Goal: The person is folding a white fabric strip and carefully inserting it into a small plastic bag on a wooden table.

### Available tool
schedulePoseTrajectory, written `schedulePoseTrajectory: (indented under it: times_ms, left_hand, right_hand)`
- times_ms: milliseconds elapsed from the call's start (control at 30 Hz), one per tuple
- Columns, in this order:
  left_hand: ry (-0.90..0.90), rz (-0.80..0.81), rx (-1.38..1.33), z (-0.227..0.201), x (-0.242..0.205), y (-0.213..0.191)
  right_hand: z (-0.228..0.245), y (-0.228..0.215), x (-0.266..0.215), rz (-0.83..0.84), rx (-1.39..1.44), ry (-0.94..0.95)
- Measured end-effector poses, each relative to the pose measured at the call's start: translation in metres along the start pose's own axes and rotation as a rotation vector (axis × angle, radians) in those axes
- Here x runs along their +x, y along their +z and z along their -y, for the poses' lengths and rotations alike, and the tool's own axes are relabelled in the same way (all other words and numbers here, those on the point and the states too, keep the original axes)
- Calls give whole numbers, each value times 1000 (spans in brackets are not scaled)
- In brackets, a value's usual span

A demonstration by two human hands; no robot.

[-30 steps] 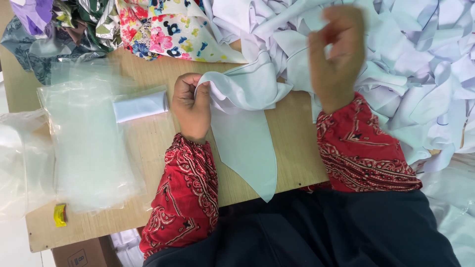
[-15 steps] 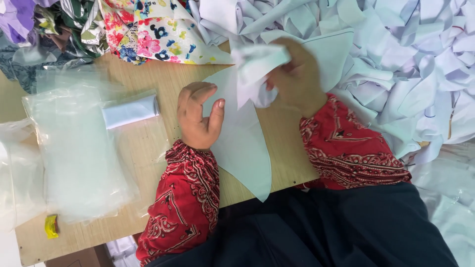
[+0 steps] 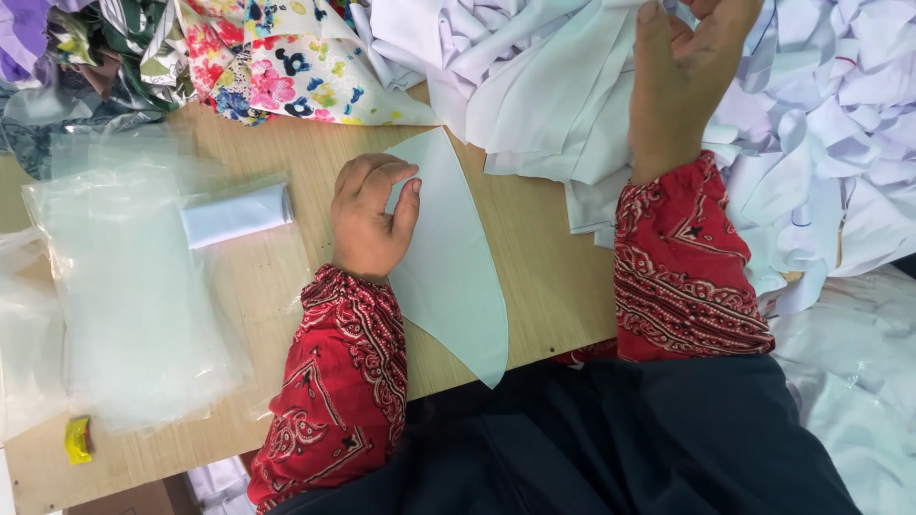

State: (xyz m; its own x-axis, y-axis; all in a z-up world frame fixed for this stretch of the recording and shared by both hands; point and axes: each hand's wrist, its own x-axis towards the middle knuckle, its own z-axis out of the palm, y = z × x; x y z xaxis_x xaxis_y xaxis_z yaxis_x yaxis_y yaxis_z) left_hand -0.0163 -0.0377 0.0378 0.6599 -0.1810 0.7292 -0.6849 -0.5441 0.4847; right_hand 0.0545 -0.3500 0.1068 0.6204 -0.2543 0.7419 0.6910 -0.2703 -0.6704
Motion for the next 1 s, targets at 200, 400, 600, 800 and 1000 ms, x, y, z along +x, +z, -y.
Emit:
schedulePoseTrajectory:
  times_ms: [200, 400, 600, 800, 1000]
  left_hand:
    - [-26, -28, 104, 9, -1, -7]
    - [-218, -21, 295, 55, -21, -12]
    - [-305, 85, 438, 58, -23, -9]
    - [-280, 85, 443, 59, -24, -7]
    - [-252, 83, 432, 61, -28, 1]
  right_hand:
    - [50, 26, -18, 251, -199, -208]
    - [37, 55, -64, 653, -196, -265]
    - [-18, 57, -78, 971, -475, -304]
    - [-51, 47, -72, 886, -594, -241]
    - [-53, 56, -78, 821, -634, -319]
